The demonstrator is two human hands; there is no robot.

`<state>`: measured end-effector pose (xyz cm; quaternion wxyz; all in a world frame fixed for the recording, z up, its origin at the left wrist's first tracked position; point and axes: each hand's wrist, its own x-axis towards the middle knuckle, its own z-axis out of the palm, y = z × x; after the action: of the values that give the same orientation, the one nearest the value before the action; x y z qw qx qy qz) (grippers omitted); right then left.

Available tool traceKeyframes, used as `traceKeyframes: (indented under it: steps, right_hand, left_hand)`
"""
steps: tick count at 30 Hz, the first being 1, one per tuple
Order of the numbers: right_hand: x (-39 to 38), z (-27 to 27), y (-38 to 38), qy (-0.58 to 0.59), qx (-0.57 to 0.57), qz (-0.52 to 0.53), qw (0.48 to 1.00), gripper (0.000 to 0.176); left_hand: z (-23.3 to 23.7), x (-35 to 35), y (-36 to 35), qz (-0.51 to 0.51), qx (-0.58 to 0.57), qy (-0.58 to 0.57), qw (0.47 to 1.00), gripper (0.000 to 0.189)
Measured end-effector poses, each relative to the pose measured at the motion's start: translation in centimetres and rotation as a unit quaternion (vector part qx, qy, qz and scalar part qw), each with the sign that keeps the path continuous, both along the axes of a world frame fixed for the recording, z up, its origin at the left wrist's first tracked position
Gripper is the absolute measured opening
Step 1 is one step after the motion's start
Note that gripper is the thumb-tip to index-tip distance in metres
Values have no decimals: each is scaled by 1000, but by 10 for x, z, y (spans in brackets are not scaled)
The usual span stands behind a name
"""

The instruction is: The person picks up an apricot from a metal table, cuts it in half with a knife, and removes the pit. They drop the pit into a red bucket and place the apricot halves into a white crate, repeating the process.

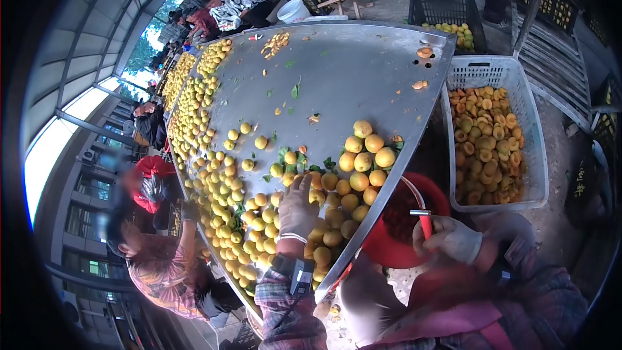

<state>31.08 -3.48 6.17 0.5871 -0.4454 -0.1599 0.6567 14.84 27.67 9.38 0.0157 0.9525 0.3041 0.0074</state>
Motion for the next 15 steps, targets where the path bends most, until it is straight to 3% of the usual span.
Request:
traceKeyframes:
  steps: [2,9,13,15]
  right_hand:
    - [5,0,1,-6,-16,-1,1000,23]
    - [7,-4,0,59,-28,20,998,20]
    - [8,-1,-2,45,-14,23,999,19]
    - [5,-1,-3,46,-6,23,999,18]
  left_hand:
    - [-7,20,9,4,-6,34,999,63]
    - [-22,49,31,-9,52,164,985,37]
    - [-23,33,33,-13,105,148,983,35]
    - [-14,21,29,15,97,24,995,32]
